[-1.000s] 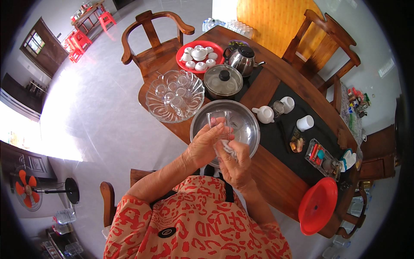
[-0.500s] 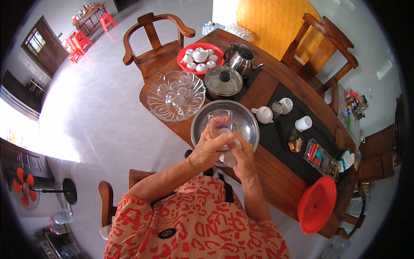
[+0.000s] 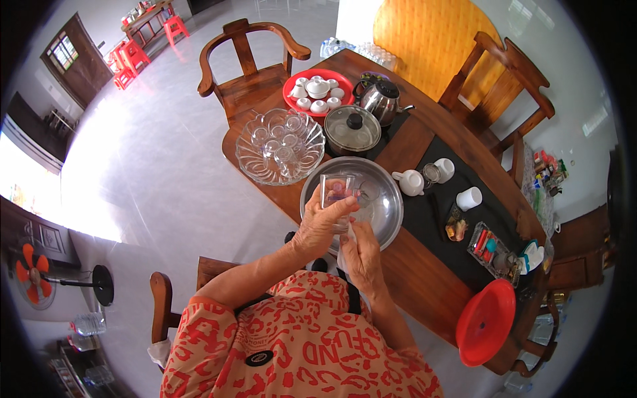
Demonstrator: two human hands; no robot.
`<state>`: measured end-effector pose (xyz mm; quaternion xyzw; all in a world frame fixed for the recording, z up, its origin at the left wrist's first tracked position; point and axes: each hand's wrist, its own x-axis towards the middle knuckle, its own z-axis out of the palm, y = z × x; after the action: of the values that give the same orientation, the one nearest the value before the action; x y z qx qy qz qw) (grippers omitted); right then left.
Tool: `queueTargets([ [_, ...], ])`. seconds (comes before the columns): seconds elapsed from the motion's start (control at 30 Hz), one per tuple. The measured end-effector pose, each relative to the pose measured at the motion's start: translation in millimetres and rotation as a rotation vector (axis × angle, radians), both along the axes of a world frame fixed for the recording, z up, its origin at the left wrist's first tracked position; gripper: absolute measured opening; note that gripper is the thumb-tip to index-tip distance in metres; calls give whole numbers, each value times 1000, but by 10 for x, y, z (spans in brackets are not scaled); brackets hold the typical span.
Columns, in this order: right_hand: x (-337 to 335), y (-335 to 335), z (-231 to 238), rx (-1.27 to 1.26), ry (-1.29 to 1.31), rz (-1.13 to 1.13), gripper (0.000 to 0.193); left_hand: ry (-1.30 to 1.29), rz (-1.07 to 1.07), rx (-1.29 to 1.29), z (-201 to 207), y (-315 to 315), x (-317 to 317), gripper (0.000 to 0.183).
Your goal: The person wipes several small clear glasses with a white cloth over a metal bowl. They handle the glasses one at a time, wiping the exterior and interior surfaces, and then place the cleaned glasses into a glass holder on the table.
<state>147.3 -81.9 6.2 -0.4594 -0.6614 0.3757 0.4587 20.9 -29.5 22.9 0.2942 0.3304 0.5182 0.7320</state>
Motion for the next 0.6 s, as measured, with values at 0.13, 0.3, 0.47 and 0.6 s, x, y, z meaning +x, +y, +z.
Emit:
queueTargets([
  [0.13, 186, -94, 89, 24, 10, 94, 24, -94, -105, -76, -189, 11, -140, 49],
  [0.3, 8, -8, 161, 348, -217, -198, 39, -381, -207, -125, -287, -70, -47, 54],
  [0.47, 0, 81, 61, 345, -175, -193, 44, -305, -311, -61, -182, -173, -44, 59],
  [0.6, 84, 207, 126, 199, 29, -143, 42, -208, -421, 16, -168, -161, -99, 61],
])
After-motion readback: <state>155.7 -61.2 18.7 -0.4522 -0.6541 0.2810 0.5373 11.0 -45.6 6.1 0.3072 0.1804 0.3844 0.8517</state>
